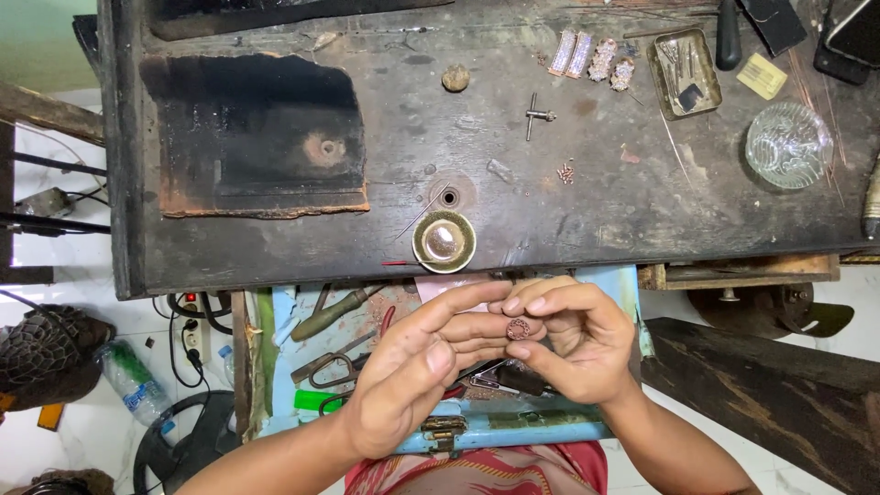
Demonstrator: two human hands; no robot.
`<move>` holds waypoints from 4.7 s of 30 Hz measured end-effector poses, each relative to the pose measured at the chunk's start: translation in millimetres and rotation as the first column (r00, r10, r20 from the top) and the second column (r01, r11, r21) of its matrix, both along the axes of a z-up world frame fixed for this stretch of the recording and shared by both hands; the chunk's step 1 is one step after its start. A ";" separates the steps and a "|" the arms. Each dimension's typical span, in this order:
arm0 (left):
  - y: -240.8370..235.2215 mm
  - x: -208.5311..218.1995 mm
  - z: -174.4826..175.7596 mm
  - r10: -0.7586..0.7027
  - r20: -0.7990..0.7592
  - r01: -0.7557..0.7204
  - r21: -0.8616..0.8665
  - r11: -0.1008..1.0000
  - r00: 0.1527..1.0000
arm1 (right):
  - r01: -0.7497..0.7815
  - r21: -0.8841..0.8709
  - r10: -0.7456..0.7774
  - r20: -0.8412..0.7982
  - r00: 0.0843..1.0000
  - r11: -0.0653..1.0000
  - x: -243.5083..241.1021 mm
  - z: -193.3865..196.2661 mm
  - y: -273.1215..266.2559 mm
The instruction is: The person applies flux to a small metal ring using a brush, then uses a blowtorch to heat the ring. The ring is held with tweezers and heated until it glows, then the torch is set aside.
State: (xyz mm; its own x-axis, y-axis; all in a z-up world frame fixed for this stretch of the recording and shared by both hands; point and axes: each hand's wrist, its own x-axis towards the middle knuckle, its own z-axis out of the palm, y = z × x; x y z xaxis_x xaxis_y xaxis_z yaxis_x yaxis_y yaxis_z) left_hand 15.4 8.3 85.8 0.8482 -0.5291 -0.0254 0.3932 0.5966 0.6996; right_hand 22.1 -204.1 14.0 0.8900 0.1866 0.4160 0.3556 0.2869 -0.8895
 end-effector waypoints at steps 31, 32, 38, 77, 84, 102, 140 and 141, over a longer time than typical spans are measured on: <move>33.5 23.2 -14.2 0.122 0.591 -0.534 0.596 0.600 0.797 | 0.050 -0.030 -0.050 0.006 0.999 0.998 14.6 11.1 3.8; 41.4 32.4 -21.2 0.141 0.696 -0.671 0.587 0.453 0.704 | 0.087 -0.010 -0.086 0.030 0.996 0.996 19.4 12.0 5.4; 57.2 54.0 -63.9 0.154 0.751 -0.760 0.598 0.256 0.642 | 0.158 -0.018 -0.157 0.030 0.987 0.987 47.8 20.3 9.4; 42.3 72.3 -79.1 0.099 0.823 -0.796 0.500 0.342 0.560 | 0.108 -0.097 -0.116 -0.082 0.990 0.989 75.6 -24.7 13.7; 36.9 69.7 -93.5 0.045 0.866 -0.833 0.464 0.301 0.498 | 0.089 -0.121 -0.101 -0.099 0.990 0.989 75.6 -20.4 12.0; 35.2 70.1 -96.2 0.024 0.893 -0.852 0.422 0.309 0.450 | 0.078 -0.170 -0.098 -0.108 0.989 0.982 77.7 -18.5 12.0; 21.2 67.4 -77.8 0.086 0.937 -0.879 0.284 0.382 0.340 | 0.098 -0.325 -0.118 -0.044 0.992 0.941 76.1 -16.2 15.2; 21.1 67.4 -78.4 0.085 0.936 -0.877 0.286 0.386 0.343 | 0.102 -0.338 -0.120 -0.034 0.992 0.936 76.3 -15.9 15.3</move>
State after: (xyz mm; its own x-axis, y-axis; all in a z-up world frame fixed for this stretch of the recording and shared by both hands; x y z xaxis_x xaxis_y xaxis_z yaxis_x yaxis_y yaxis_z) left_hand 82.7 29.4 7.4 0.7634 -0.1085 0.6367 -0.6238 -0.3793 0.6834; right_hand 98.4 -188.7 -1.9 0.9320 0.2058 0.2982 0.3179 -0.0695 -0.9456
